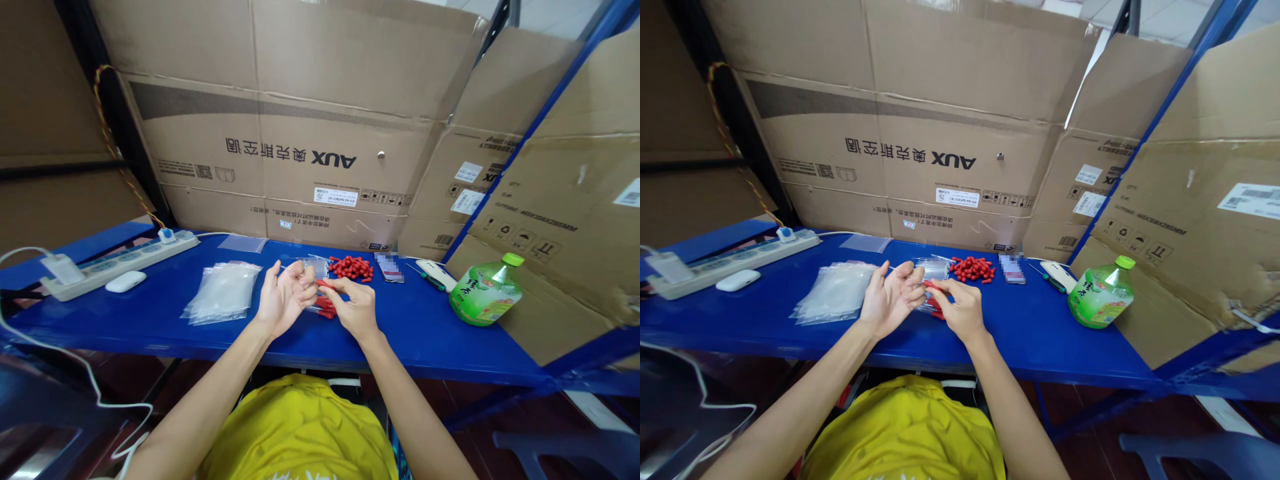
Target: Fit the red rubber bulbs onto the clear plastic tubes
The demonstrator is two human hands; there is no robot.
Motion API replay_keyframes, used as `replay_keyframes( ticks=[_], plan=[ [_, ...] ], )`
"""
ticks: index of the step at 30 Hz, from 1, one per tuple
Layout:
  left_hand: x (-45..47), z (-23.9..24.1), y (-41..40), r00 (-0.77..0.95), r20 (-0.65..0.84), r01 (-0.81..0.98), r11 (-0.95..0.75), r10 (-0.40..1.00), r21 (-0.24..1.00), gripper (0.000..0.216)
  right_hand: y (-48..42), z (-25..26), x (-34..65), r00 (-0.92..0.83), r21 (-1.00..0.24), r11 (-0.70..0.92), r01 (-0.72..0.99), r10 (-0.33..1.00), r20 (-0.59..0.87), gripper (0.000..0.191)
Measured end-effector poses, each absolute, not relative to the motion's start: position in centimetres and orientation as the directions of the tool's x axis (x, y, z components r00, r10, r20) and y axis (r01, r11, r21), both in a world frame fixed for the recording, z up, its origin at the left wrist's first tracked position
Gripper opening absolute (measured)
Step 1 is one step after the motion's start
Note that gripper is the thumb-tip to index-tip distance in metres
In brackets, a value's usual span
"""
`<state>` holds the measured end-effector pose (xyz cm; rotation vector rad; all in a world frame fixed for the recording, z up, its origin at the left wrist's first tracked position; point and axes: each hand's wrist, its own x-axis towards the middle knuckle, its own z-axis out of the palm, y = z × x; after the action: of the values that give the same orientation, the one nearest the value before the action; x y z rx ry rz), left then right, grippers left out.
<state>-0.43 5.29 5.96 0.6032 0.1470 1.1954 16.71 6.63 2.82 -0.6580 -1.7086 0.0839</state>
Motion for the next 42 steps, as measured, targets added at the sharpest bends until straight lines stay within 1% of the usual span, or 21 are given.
replay_keyframes(
  ticks=[5, 12, 18, 20, 23, 26, 29, 35, 42],
  plan=[
    [-0.56, 5.75, 5.47, 0.392, 0.244, -0.817, 0.214, 0.887, 0.535, 0.035, 6.61, 2.81, 16.79, -0.111, -0.404, 0.832, 0.380, 0.474, 0.874, 0.007],
    [-0.61, 5.78, 5.52, 0.397, 0.226, -0.822, 0.235, 0.890, 0.518, 0.037, 6.56, 2.79, 16.79, -0.125, -0.399, 0.842, 0.362, 0.468, 0.875, 0.008],
    [-0.82, 5.71, 5.65, 0.381, 0.200, -0.839, 0.247, 0.903, 0.485, 0.040, 6.65, 2.72, 16.64, -0.169, -0.462, 0.824, 0.328, 0.532, 0.830, 0.013],
    [-0.89, 5.68, 5.69, 0.371, 0.201, -0.843, 0.238, 0.906, 0.482, 0.041, 6.71, 2.69, 16.64, -0.200, -0.466, 0.818, 0.337, 0.545, 0.814, 0.015],
    [-0.96, 5.68, 5.70, 0.357, 0.202, -0.847, 0.225, 0.912, 0.481, 0.041, 6.83, 2.60, 16.70, -0.258, -0.425, 0.812, 0.400, 0.544, 0.798, 0.019],
    [-0.98, 5.72, 5.68, 0.349, 0.190, -0.849, 0.225, 0.918, 0.478, 0.040, 6.97, 2.48, 16.76, -0.334, -0.350, 0.807, 0.477, 0.534, 0.777, 0.020],
    [-0.99, 5.78, 5.66, 0.352, 0.168, -0.850, 0.239, 0.921, 0.470, 0.039, 7.09, 2.31, 16.80, -0.370, -0.297, 0.805, 0.514, 0.520, 0.770, 0.025],
    [-0.92, 5.94, 5.60, 0.367, 0.155, -0.847, 0.261, 0.917, 0.463, 0.038, 7.12, 2.18, 16.98, -0.384, -0.268, 0.820, 0.506, 0.492, 0.781, 0.027],
    [-0.94, 5.85, 5.61, 0.388, 0.183, -0.841, 0.266, 0.903, 0.471, 0.037, 6.83, 2.47, 17.07, -0.396, -0.235, 0.831, 0.504, 0.464, 0.792, 0.030]
  ],
)
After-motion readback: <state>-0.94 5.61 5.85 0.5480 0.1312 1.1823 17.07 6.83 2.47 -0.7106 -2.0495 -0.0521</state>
